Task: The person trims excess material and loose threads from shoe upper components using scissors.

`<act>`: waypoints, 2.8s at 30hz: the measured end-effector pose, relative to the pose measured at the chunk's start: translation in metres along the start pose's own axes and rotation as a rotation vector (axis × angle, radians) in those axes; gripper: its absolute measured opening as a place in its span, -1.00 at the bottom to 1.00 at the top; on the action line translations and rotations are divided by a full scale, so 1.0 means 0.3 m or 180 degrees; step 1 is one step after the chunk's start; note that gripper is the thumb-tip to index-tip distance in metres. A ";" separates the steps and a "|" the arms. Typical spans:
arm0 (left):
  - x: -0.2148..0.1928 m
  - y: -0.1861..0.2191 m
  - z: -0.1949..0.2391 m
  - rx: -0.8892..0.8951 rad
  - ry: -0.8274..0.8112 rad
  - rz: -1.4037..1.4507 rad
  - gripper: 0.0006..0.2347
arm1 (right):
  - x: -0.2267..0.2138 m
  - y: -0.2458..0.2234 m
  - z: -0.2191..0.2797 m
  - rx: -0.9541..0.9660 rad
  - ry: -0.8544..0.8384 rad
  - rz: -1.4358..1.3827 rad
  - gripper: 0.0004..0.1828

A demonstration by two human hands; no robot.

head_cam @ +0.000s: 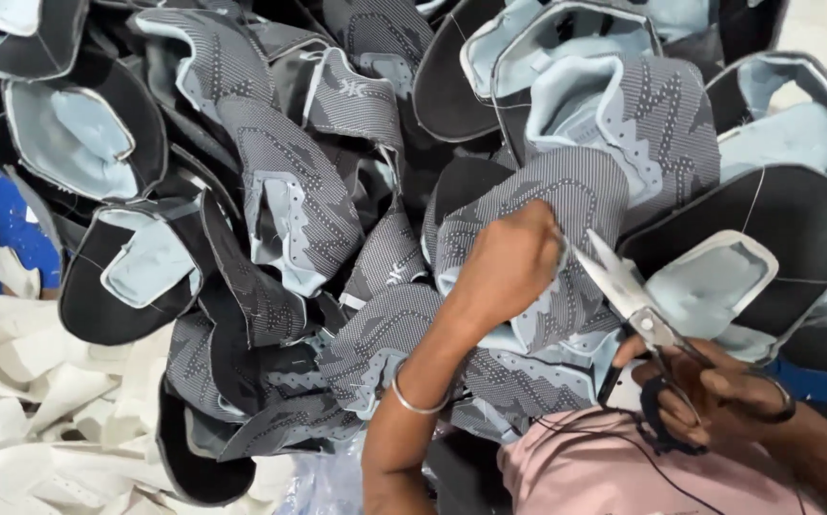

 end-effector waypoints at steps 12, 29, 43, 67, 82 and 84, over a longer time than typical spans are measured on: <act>-0.141 0.238 0.232 0.0048 0.0686 -0.0831 -0.48 | 0.050 -0.363 0.045 -0.1265 0.1457 0.4041 -0.41; -0.170 -0.089 0.275 -0.0343 0.0311 0.4506 -0.68 | 0.271 -0.536 -0.327 -0.1925 0.1014 0.3119 -0.50; -0.153 0.220 0.146 0.0840 0.0650 0.0018 -0.70 | 0.191 -0.302 -0.198 -0.1970 0.2298 0.2353 -0.63; -0.001 0.113 0.044 0.0262 -0.0137 -0.0716 -0.83 | -0.132 -0.099 0.168 -0.0045 0.0006 0.0297 -0.20; -0.037 0.129 0.067 0.0506 -0.0068 -0.0133 -0.88 | -0.138 -0.034 0.114 0.0590 0.0864 0.0215 -0.48; -0.075 0.119 0.117 0.0371 0.0485 -0.0118 -0.87 | -0.098 -0.070 0.109 0.0545 0.1011 0.1355 -0.55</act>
Point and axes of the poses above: each hand's wrist, its own z-axis away from the middle knuckle, its own x-axis out of the palm, y = z × x, the point moved 3 cm from there along -z, towards the middle knuckle, and after that the axes turned 5 degrees about -y, right-handed, at the moved point
